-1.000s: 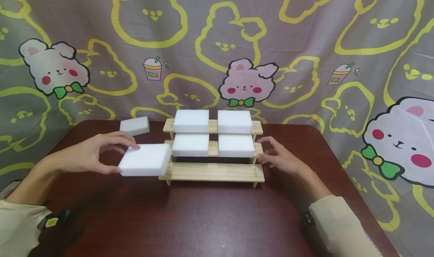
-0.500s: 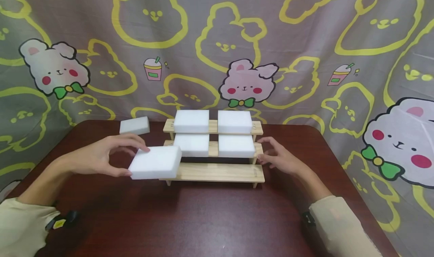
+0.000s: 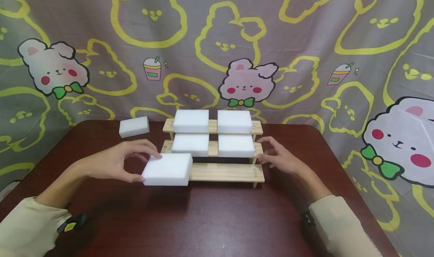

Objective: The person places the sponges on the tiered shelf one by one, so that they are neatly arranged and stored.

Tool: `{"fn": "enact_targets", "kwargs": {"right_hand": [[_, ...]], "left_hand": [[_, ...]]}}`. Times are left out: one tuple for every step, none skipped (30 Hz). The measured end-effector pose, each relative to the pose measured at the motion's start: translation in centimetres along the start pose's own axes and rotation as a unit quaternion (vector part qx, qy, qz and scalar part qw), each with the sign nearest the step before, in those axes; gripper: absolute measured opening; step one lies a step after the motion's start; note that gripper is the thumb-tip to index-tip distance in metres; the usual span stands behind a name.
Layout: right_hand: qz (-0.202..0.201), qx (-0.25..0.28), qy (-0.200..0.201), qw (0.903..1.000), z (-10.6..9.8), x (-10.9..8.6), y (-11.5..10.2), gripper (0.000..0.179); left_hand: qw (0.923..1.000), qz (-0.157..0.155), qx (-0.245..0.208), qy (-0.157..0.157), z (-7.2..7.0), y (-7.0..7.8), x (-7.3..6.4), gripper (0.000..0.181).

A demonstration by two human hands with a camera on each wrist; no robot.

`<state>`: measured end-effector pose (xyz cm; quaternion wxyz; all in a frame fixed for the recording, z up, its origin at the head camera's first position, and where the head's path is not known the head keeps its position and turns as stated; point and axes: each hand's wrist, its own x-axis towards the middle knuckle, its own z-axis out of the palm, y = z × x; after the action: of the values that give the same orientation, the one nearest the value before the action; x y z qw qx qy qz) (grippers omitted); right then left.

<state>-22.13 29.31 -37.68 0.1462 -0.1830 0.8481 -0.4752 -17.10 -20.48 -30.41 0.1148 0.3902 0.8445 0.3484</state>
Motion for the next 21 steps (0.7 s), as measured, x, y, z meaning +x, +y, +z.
{"fn": "enact_targets", "kwargs": {"right_hand": [[0.000,0.000,0.000,1.0000,0.0,0.0,0.0,0.057],[0.001,0.000,0.000,1.0000,0.0,0.0,0.0,0.057],[0.001,0.000,0.000,1.0000,0.0,0.0,0.0,0.057],[0.002,-0.001,-0.001,1.0000,0.0,0.0,0.0,0.057],[0.002,-0.001,-0.001,1.0000,0.0,0.0,0.0,0.057],[0.003,-0.001,-0.001,1.0000,0.0,0.0,0.0,0.057],[0.002,-0.001,-0.002,1.0000,0.0,0.0,0.0,0.057],[0.002,-0.001,-0.002,1.0000,0.0,0.0,0.0,0.057],[0.003,-0.001,-0.002,1.0000,0.0,0.0,0.0,0.057],[0.004,-0.001,-0.001,1.0000,0.0,0.0,0.0,0.057],[0.004,-0.002,-0.001,1.0000,0.0,0.0,-0.1,0.057],[0.005,-0.001,0.000,1.0000,0.1,0.0,-0.1,0.057],[0.006,-0.001,0.000,1.0000,0.1,0.0,-0.1,0.057],[0.006,-0.001,0.001,1.0000,0.1,-0.1,-0.1,0.057],[0.005,-0.001,0.001,1.0000,0.1,-0.1,-0.2,0.057],[0.003,0.000,0.000,1.0000,0.1,-0.1,-0.2,0.057],[0.002,0.001,0.000,1.0000,0.1,-0.1,-0.2,0.057],[0.000,0.002,0.000,1.0000,0.1,-0.1,-0.2,0.056],[0.000,0.002,0.000,1.0000,0.1,-0.1,-0.2,0.056],[-0.003,0.002,-0.001,1.0000,0.1,-0.1,-0.2,0.056],[-0.002,0.002,0.000,1.0000,0.1,-0.1,-0.3,0.056]], "left_hand": [[1.0000,0.001,0.000,-0.001,0.2,0.0,0.2,0.053],[1.0000,0.004,-0.001,-0.003,0.4,0.0,0.3,0.053],[1.0000,0.007,-0.001,-0.004,0.6,0.0,0.5,0.053],[0.9999,0.011,-0.004,-0.007,0.9,0.0,0.7,0.053],[0.9998,0.014,-0.004,-0.009,1.1,0.0,0.9,0.053],[0.9998,0.016,-0.005,-0.011,1.3,0.0,1.1,0.053],[0.9997,0.017,-0.006,-0.013,1.5,0.0,1.3,0.053],[0.9997,0.019,-0.007,-0.014,1.7,0.0,1.4,0.053],[0.9997,0.018,-0.010,-0.015,1.9,0.1,1.6,0.053],[0.9997,0.017,-0.013,-0.014,2.1,0.1,1.8,0.053],[0.9997,0.017,-0.013,-0.013,2.2,0.1,1.9,0.053],[0.9997,0.016,-0.016,-0.012,2.4,0.1,2.1,0.052],[0.9996,0.018,-0.018,-0.011,2.5,0.1,2.2,0.051],[0.9996,0.022,-0.017,-0.008,2.7,0.1,2.4,0.051],[0.9996,0.025,-0.015,-0.006,2.8,0.0,2.4,0.050],[0.9995,0.027,-0.014,-0.004,2.9,0.0,2.5,0.049],[0.9995,0.029,-0.011,-0.002,3.0,0.0,2.6,0.049],[0.9995,0.031,-0.009,0.000,3.2,0.0,2.7,0.049],[0.9995,0.031,-0.005,0.002,3.3,0.1,2.8,0.049],[0.9995,0.031,-0.003,0.004,3.4,0.1,2.8,0.049],[0.9996,0.029,-0.001,0.005,3.5,0.2,2.9,0.049]]}}
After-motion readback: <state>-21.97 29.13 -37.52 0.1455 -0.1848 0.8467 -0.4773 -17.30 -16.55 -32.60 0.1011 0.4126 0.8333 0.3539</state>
